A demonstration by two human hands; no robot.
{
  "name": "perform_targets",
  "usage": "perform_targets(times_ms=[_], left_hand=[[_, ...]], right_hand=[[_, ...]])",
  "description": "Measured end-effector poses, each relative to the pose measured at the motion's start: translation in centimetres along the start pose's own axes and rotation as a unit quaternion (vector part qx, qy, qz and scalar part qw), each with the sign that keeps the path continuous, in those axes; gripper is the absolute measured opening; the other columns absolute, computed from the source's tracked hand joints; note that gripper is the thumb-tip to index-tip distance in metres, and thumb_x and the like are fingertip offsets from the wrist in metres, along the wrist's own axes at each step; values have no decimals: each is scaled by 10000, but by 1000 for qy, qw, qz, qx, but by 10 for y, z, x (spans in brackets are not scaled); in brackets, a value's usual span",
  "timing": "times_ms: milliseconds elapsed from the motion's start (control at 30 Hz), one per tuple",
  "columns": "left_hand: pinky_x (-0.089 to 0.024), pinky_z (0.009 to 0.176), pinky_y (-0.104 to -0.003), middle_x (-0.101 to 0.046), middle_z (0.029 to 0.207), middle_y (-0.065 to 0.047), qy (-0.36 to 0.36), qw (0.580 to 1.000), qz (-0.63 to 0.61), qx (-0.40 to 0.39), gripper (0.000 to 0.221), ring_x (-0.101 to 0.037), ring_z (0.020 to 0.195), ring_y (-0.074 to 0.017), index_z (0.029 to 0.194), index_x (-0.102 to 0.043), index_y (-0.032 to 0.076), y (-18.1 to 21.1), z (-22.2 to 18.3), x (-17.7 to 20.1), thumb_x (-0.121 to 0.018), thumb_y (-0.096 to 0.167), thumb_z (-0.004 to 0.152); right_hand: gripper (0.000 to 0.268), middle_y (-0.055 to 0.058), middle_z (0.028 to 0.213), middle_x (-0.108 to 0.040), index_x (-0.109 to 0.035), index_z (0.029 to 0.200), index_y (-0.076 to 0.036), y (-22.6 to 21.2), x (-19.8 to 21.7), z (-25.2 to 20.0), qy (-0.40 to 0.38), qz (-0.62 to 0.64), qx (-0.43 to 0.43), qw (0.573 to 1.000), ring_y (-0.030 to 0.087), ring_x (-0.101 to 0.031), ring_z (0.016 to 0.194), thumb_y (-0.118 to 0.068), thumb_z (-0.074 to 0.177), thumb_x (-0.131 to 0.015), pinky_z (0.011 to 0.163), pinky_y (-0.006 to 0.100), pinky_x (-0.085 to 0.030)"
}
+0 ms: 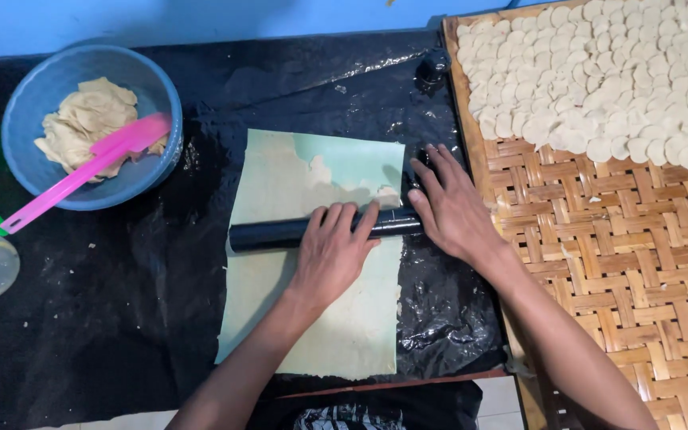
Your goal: Rolling out dough and spreading it on a surface using a spatula and roller for chip production.
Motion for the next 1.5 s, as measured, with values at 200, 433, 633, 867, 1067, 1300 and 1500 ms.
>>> perform_targets(times_ms=[200,433,633,867,1067,1300,1500], left_hand=[[-273,1216,-544,-473,1534,-233,65,997,37,-29,535,-386,1478,-347,1481,-504,65,14,-28,-4,-603,199,972],[-281,1207,-535,-430,1578,-224,18,1000,17,14,592,-370,1503,-344,1504,-440,-60,31,-39,-4,-565,195,985],[-230,1216,-556,-354,1612,-256,8,999,5,51,678,-294,1529,-368,1518,-372,-105,21,-9,-14,-541,316,1014],[-171,1236,-589,-309,1627,-266,-15,995,13,94,780,-249,1547,-357,1517,-355,-112,-4,40,-20,-520,456,1009],[-154,1237,-619,-292,1650,-214,7,995,50,88,718,-239,1554,-359,1546,-360,-41,-29,76,-23,-482,450,1037],[-150,1237,-620,-246,1658,-241,48,996,14,74,807,-218,1557,-356,1561,-320,-65,-15,48,-21,-547,455,988],[-191,1225,-575,-293,1655,-223,-2,998,0,63,715,-253,1545,-342,1545,-340,-71,21,-21,-16,-539,343,997]], right_hand=[[610,309,1549,-389,-435,1494,53,-21,4,-29,6,-49,0,999,479,-313,1483,-301,1007,-530,1212,521,-281],[682,315,1571,-350,-361,1512,104,-21,-1,-42,-36,-47,-17,998,471,-296,1490,-300,990,-534,1217,504,-272],[687,333,1603,-297,-319,1526,113,-5,-8,-16,-50,-36,-34,998,468,-255,1519,-310,1016,-500,1231,497,-255],[661,379,1635,-175,-278,1586,66,18,-12,35,-63,-26,-81,994,527,-123,1526,-362,1086,-341,1231,544,-163],[657,378,1640,-194,-280,1586,83,28,-15,66,-17,-17,-88,996,518,-138,1546,-369,1116,-353,1254,545,-168],[555,249,1690,-266,-392,1593,-62,-1,4,51,-73,34,-28,996,425,-209,1576,-309,1096,-382,1291,503,-204],[744,364,1628,-199,-223,1534,166,-25,-14,-25,-18,-65,-36,997,487,-164,1538,-327,1038,-479,1250,535,-188]])
Point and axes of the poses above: each hand's wrist, its own z-axis towards the middle knuckle, its own x-axis out of the back of the hand, y = z × x, the point moved 1 cm from there along z, towards the middle knuckle
